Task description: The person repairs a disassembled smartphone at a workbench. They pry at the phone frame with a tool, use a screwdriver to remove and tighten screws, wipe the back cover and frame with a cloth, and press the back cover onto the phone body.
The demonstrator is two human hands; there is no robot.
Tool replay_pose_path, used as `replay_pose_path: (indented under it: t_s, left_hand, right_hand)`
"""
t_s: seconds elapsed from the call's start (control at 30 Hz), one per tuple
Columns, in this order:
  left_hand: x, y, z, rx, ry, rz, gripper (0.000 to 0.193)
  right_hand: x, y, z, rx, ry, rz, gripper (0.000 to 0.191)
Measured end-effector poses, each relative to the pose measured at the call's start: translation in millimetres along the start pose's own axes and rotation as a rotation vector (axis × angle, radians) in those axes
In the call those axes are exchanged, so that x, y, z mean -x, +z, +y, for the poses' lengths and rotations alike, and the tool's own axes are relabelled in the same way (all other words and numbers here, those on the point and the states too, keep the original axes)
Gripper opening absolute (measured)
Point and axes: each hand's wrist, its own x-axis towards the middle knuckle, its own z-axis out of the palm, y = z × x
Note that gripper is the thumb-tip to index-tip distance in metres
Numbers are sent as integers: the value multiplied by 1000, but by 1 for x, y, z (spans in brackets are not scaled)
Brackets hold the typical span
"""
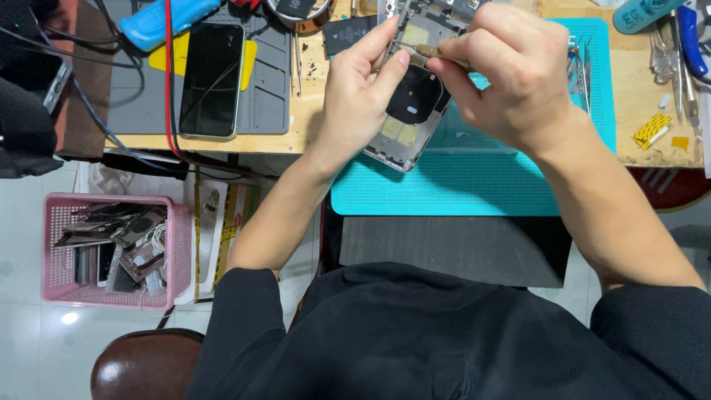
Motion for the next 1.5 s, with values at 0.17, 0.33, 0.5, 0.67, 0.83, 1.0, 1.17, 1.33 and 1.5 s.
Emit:
replay_pose_path:
  t_s: [0.17, 0.33, 0.5, 0.67, 0.83, 1.0, 1.17, 1.33, 1.5]
  left_hand:
    - [0, 1, 1, -18, 35, 17, 49]
    - [1, 3, 3, -101, 49, 48, 49]
    - [3, 4, 8, -90, 28, 48, 47]
    - [3, 4, 19, -131, 77, 40, 46]
    - [1, 2, 30, -79, 100, 7, 39]
    - [-8, -4, 41, -106, 115, -75, 31]
    - [-9, -4, 42, -82, 106, -115, 29]
    - [-8, 7, 29, -138, 157, -12, 40]
    - [-3, 11, 26, -285, 189, 73, 46]
  right_hand:
    - [-1, 4, 2, -24, -16, 21, 23]
    - [-5, 7, 0, -8, -43, 37, 22]
    - [-8, 10, -2, 14, -102, 39, 28]
    - [-14, 7, -3, 49, -138, 38, 28]
    - [-19, -2, -10, 101, -71, -1, 23]
    - [-24, -10, -9, 81, -45, -33, 17]
    - [-24, -10, -5, -10, 24, -27, 11]
    - [-21, -3, -6, 13, 32, 20, 13]
    - [-19, 1, -5, -6, -12, 60, 16]
